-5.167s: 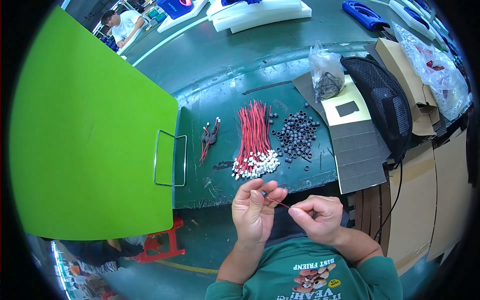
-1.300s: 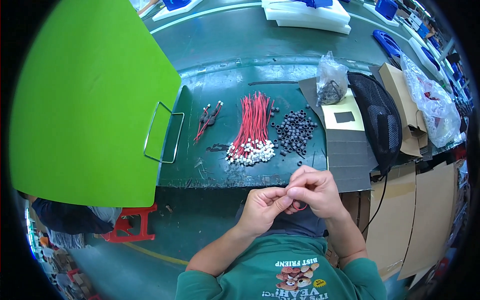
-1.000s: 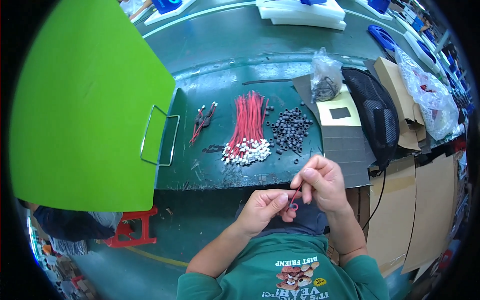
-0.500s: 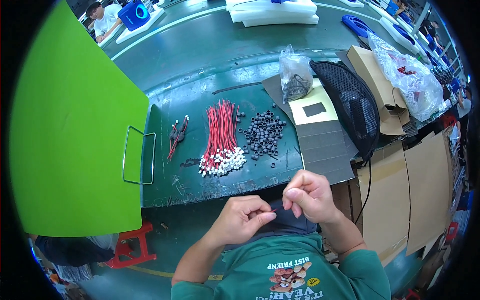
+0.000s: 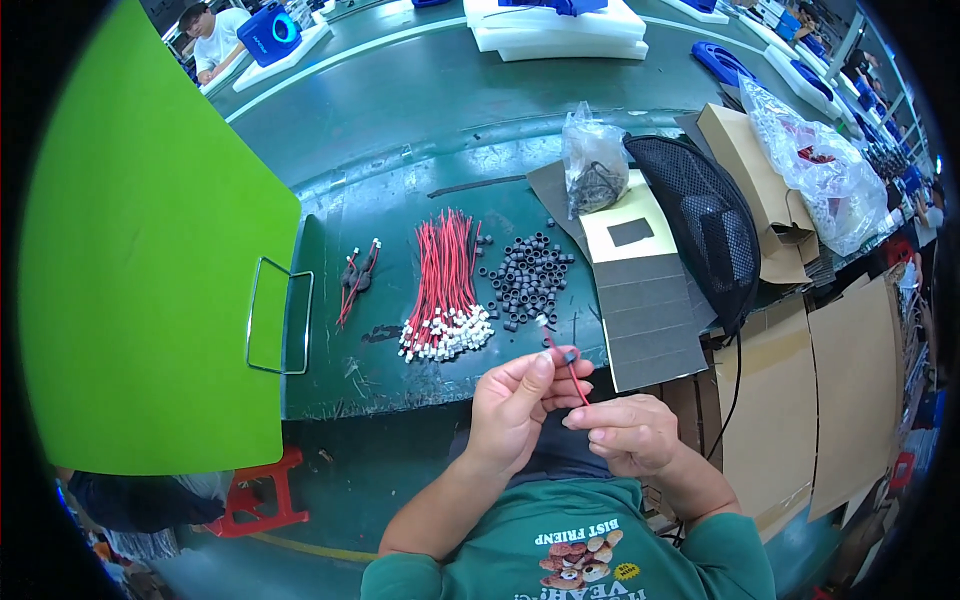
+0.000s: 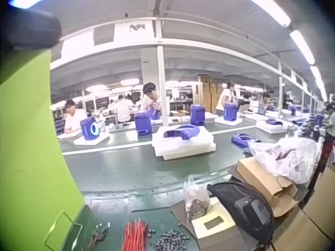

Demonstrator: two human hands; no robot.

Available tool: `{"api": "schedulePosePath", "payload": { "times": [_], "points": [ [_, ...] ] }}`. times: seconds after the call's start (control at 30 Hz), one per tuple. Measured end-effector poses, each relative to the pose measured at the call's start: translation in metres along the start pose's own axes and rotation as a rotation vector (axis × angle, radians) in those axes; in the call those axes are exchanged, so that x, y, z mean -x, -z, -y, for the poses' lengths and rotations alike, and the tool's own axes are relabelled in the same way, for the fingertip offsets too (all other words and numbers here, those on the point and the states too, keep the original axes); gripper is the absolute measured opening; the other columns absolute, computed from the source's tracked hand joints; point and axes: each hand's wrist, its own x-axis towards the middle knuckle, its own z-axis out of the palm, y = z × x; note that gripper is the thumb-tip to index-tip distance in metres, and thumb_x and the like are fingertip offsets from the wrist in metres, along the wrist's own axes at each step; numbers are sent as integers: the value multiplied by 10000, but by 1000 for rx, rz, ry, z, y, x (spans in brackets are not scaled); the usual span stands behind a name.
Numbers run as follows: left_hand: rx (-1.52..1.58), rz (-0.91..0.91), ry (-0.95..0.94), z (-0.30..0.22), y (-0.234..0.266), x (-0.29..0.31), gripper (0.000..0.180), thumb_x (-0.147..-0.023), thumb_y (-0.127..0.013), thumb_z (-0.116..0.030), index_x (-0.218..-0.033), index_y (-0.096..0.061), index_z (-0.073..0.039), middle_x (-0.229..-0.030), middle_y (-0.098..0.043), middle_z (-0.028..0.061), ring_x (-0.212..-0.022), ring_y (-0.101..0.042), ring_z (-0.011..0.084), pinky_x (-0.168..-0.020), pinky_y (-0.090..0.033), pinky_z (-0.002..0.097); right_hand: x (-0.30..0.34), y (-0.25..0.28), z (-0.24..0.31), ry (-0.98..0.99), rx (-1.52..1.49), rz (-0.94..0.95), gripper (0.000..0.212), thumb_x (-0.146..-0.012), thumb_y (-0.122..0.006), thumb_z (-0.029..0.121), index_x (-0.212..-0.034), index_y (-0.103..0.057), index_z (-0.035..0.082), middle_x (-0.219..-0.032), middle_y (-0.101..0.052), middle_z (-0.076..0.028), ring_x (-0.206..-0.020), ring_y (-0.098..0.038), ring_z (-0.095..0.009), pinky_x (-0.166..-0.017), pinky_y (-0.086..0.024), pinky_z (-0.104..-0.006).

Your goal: The person assembles small electronic wire harnesses by hand, attaching connectors and rubber sleeves to them.

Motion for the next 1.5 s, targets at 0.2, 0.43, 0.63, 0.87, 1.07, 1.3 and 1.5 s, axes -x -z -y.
{"api": "schedulePosePath", "payload": {
  "times": [0.2, 0.43, 0.63, 0.87, 1.07, 1.3, 1.5],
  "points": [
    [161, 43, -8, 5, 7, -2, 261, -877, -517, -132, -1068, -543, 44, -929, -615, 140, -818, -612, 172, -732, -505, 273, 7, -5, 3, -141, -158, -47, 289, -711, -682, 130, -929, -528, 18, -983, -592, -198, -724, -643, -240, -599, -537, -313],
    [-34, -42, -248, 8, -1, 0, 187, -838, -563, -63, -992, -600, 37, -913, -633, 135, -836, -609, 164, -767, -493, 270, 1, -19, 5, -730, -269, -192, 202, -793, -611, 87, -959, -607, -30, -789, -633, -103, -648, -613, -122, -583, -502, -237],
    [-24, -77, -196, 13, 2, 6, 174, -824, -581, -50, -973, -612, 34, -902, -637, 134, -809, -604, 143, -722, -497, 249, -11, -20, 18, -893, -307, -167, 115, -826, -566, 60, -877, -632, -19, -653, -614, -46, -522, -554, -72, -478, -446, -192],
    [52, -83, -203, 20, 1, 6, 142, -827, -570, -43, -949, -617, 14, -893, -635, 129, -838, -606, 186, -737, -495, 288, -12, -28, 18, -873, -314, -219, 105, -832, -556, 62, -815, -620, -20, -630, -597, -34, -500, -534, -58, -446, -423, -188],
    [130, -108, -265, 22, 3, 6, 126, -818, -585, -41, -926, -626, 9, -899, -631, 116, -819, -608, 174, -725, -495, 274, -14, -26, 19, -810, -144, -218, 91, -821, -562, 51, -792, -618, -14, -589, -582, -24, -476, -528, -58, -423, -414, -197],
    [153, -117, -229, 26, 5, 6, 144, -827, -573, -40, -953, -609, 17, -901, -626, 108, -820, -604, 164, -729, -490, 268, -16, -28, 16, -858, -221, -216, 112, -833, -549, 63, -795, -617, -17, -584, -587, -28, -453, -518, -52, -408, -399, -183],
    [12, -90, -232, 22, 9, 6, 145, -840, -565, -67, -943, -599, 29, -856, -625, 87, -770, -589, 131, -716, -480, 239, -14, -26, 13, -855, -176, -158, 104, -799, -603, 86, -802, -641, -11, -612, -611, -53, -474, -547, -67, -430, -422, -199]
  ]
}}
